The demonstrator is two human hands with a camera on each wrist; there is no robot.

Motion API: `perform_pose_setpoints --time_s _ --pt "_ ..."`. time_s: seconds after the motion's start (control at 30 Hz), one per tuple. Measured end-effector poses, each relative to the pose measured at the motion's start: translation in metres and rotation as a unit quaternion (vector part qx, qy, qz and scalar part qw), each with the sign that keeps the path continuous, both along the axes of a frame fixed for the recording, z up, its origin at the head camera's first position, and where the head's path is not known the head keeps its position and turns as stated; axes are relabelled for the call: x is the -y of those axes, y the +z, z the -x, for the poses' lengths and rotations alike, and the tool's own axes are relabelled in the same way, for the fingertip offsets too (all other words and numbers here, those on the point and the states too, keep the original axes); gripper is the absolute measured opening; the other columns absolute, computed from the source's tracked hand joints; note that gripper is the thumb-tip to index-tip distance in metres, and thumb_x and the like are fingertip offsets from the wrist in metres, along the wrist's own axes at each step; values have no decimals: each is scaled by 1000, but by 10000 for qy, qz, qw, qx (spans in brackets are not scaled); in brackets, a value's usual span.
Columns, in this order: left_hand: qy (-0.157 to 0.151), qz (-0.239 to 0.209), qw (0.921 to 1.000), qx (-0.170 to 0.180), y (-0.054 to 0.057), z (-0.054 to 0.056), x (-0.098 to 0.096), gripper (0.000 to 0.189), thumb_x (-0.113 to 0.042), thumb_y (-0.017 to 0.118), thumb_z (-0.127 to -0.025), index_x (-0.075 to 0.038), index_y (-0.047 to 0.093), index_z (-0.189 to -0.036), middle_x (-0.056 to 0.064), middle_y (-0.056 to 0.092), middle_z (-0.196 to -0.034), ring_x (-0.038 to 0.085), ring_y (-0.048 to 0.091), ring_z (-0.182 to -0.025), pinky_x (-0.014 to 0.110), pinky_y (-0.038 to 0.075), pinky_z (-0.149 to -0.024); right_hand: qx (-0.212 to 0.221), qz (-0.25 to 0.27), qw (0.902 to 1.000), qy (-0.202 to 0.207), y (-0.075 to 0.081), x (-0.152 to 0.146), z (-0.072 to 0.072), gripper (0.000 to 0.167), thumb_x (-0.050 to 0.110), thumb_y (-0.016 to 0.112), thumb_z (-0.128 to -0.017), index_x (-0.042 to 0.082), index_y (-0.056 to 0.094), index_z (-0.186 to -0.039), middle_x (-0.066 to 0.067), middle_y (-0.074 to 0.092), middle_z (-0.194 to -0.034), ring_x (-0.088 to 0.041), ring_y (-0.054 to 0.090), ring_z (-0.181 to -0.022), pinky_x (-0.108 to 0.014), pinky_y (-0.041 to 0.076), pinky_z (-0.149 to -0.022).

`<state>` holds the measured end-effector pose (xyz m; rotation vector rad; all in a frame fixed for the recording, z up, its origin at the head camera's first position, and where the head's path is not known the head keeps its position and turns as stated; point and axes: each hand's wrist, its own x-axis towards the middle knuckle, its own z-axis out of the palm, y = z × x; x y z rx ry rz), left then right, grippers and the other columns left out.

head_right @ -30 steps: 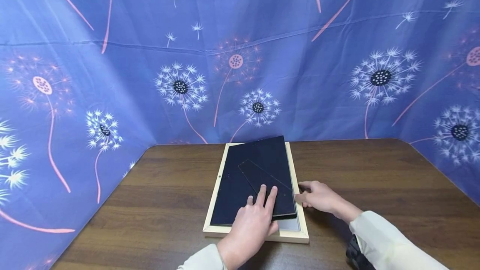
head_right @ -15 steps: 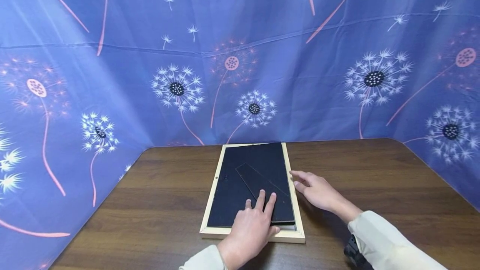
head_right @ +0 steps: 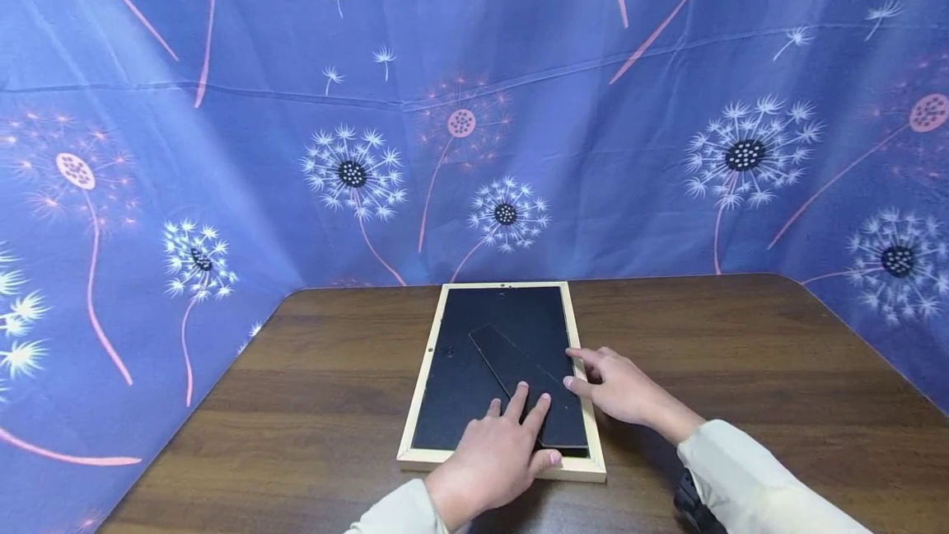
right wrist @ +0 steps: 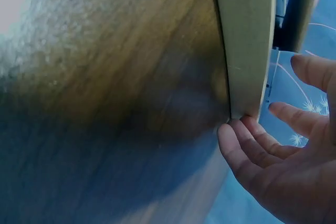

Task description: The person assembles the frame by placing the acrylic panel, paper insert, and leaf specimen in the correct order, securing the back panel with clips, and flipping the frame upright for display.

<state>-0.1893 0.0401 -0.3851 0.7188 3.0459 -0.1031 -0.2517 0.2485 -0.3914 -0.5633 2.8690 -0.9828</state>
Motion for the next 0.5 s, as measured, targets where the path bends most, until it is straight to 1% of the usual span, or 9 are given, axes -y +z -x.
perform_pose_setpoints --time_s 0.07,0.13,0.2,0.27,0.3,0.33,0.37,0.43,0.5 --pt "-110 -282 9995 17 4 2 7 64 -63 50 -98 -29 49 -152 3 47 -154 28 61 -123 39 59 -83 26 -49 10000 -14 -1 1 1 60 34 65 -100 -4 51 -145 -19 60 -117 -38 63 -107 -59 53 -85" --pt "-235 -610 9978 -109 7 3 16 58 -55 58 -99 -26 54 -148 4 52 -150 26 63 -119 38 59 -82 33 -53 10000 -36 -1 1 0 61 37 64 -101 -3 51 -145 -19 60 -119 -37 63 -108 -58 53 -85" --pt "-345 -950 9940 -406 10 6 28 51 -45 66 -97 -22 60 -143 7 57 -144 26 66 -114 39 59 -80 -3 -57 10000 -57 -1 2 0 62 39 63 -101 -3 52 -145 -19 60 -120 -36 63 -108 -57 53 -85" --pt "-343 -1236 9887 -777 13 12 43 48 -37 73 -94 -18 64 -138 11 61 -138 28 67 -111 40 59 -80 -10 -79 10000 -49 -1 2 0 63 41 64 -100 -2 52 -144 -18 59 -121 -34 62 -108 -56 53 -85" --pt "-264 -1355 9864 -896 13 15 51 49 -34 75 -92 -16 64 -137 12 62 -136 29 66 -110 42 59 -81 5 -113 9999 -19 0 3 -1 65 42 65 -99 -2 52 -145 -18 59 -121 -33 62 -107 -54 53 -85" --pt "-136 -1487 9845 -924 14 19 59 50 -32 76 -91 -14 64 -136 14 61 -136 32 66 -112 44 58 -83 26 -165 9999 20 0 3 -1 67 43 66 -98 -2 52 -145 -18 58 -121 -32 61 -106 -53 52 -85" --pt "39 -1635 9827 -872 15 23 68 53 -32 78 -90 -12 63 -137 17 61 -136 35 65 -113 46 58 -85 62 -210 9997 58 1 3 -1 69 44 68 -97 -3 51 -145 -18 57 -121 -31 60 -105 -52 52 -84" --pt "417 -1957 9777 -644 15 30 83 61 -32 80 -88 -7 60 -139 22 59 -136 40 62 -115 51 56 -88 148 -290 9994 132 2 4 -2 75 46 70 -95 -4 48 -147 -19 56 -122 -30 58 -104 -51 50 -84" --pt "795 -2265 9703 -283 14 36 97 70 -33 83 -86 -2 55 -142 27 56 -136 45 60 -116 56 54 -90 218 -339 9991 152 3 5 -3 81 47 72 -92 -6 46 -148 -21 54 -123 -29 57 -102 -49 50 -83"
